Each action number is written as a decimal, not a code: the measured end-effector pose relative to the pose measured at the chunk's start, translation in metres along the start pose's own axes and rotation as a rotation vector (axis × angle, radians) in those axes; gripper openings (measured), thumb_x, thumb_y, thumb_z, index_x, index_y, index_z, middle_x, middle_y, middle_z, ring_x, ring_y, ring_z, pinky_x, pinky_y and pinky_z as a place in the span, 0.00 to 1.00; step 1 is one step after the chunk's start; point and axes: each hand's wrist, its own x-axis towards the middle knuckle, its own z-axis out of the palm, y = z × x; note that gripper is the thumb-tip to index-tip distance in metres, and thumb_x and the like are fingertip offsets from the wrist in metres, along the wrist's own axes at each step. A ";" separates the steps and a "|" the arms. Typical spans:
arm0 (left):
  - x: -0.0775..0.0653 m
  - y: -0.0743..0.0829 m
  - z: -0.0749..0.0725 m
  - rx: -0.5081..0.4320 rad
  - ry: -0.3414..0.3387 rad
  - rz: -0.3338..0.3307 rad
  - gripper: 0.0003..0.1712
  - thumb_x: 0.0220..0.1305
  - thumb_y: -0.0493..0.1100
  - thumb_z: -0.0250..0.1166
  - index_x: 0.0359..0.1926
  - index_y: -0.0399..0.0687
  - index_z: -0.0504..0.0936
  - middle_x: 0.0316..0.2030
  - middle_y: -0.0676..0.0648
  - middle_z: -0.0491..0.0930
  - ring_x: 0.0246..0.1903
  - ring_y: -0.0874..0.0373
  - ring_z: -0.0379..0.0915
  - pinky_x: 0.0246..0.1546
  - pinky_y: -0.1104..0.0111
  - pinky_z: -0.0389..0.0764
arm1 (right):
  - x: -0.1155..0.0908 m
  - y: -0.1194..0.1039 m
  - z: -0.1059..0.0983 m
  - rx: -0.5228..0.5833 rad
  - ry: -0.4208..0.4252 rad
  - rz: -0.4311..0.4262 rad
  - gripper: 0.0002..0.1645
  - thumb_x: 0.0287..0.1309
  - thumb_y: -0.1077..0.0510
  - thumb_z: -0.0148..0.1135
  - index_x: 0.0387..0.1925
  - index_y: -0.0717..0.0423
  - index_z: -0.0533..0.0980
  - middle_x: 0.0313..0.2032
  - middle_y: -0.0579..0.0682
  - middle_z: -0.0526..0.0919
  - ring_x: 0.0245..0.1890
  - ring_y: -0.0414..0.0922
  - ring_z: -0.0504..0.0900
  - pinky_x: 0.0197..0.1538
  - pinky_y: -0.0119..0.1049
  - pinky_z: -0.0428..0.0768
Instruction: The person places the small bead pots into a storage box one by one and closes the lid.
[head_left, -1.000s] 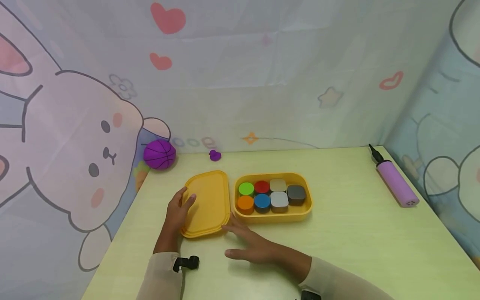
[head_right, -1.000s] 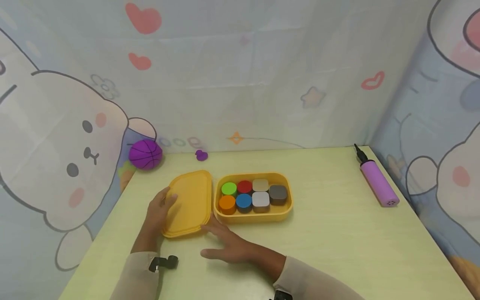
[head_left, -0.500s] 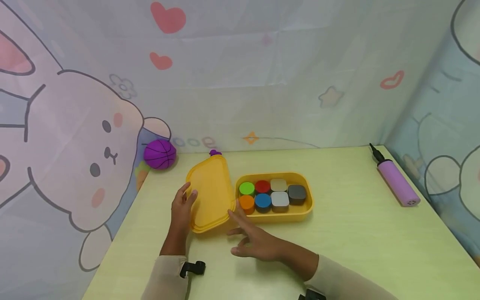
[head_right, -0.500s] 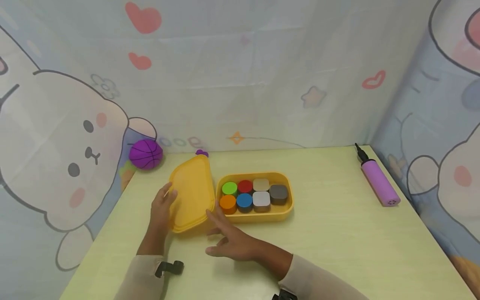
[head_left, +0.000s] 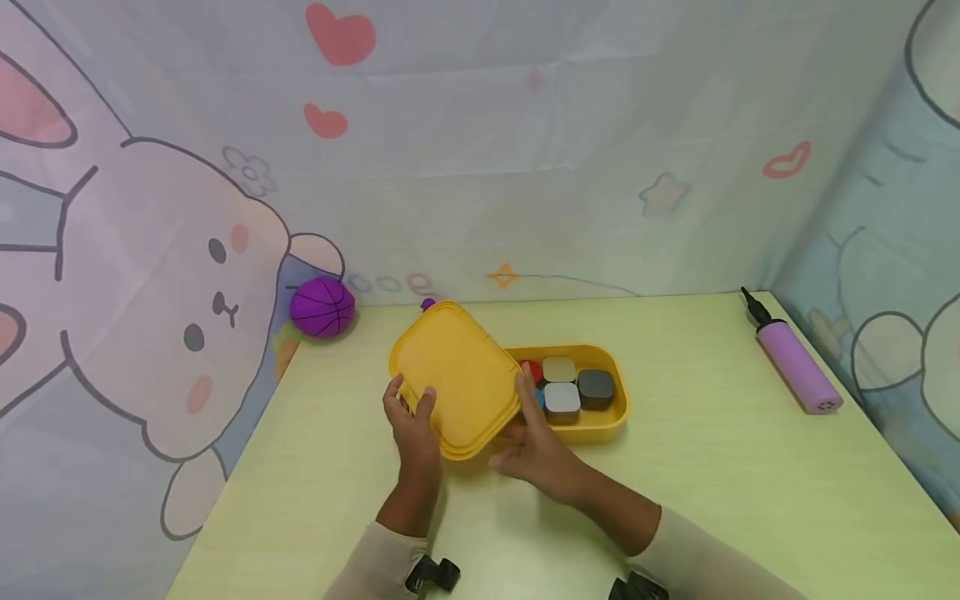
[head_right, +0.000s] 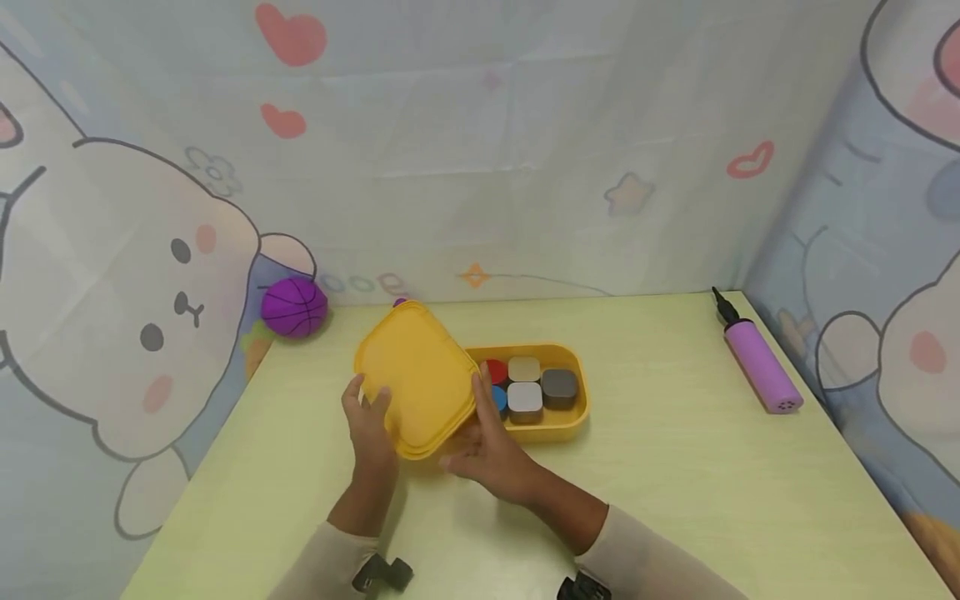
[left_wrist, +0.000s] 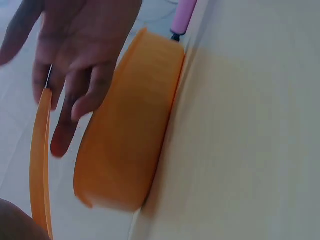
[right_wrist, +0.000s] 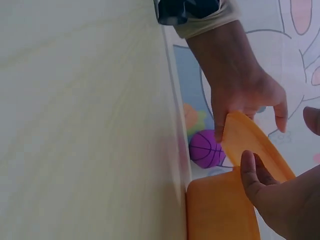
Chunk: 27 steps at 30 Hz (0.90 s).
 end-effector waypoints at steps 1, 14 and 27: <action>-0.004 0.000 0.005 -0.017 0.002 0.008 0.38 0.81 0.43 0.58 0.82 0.50 0.50 0.81 0.37 0.60 0.77 0.45 0.65 0.71 0.67 0.72 | 0.000 -0.001 -0.001 0.009 0.018 -0.002 0.77 0.72 0.64 0.70 0.85 0.23 0.18 0.83 0.34 0.07 0.80 0.65 0.69 0.60 0.38 0.89; -0.030 -0.010 0.039 0.118 0.003 0.104 0.48 0.69 0.37 0.68 0.83 0.43 0.53 0.88 0.39 0.31 0.89 0.40 0.25 0.88 0.40 0.36 | -0.005 -0.002 -0.021 -0.031 0.243 -0.062 0.72 0.71 0.71 0.65 0.89 0.34 0.25 0.88 0.42 0.18 0.53 0.50 0.90 0.50 0.35 0.91; 0.015 0.010 0.019 0.186 -0.117 0.080 0.51 0.75 0.40 0.64 0.89 0.50 0.44 0.88 0.41 0.40 0.88 0.39 0.37 0.87 0.39 0.51 | -0.025 -0.011 -0.071 0.022 0.183 -0.049 0.68 0.75 0.73 0.55 0.87 0.23 0.24 0.83 0.74 0.56 0.54 0.41 0.91 0.50 0.34 0.92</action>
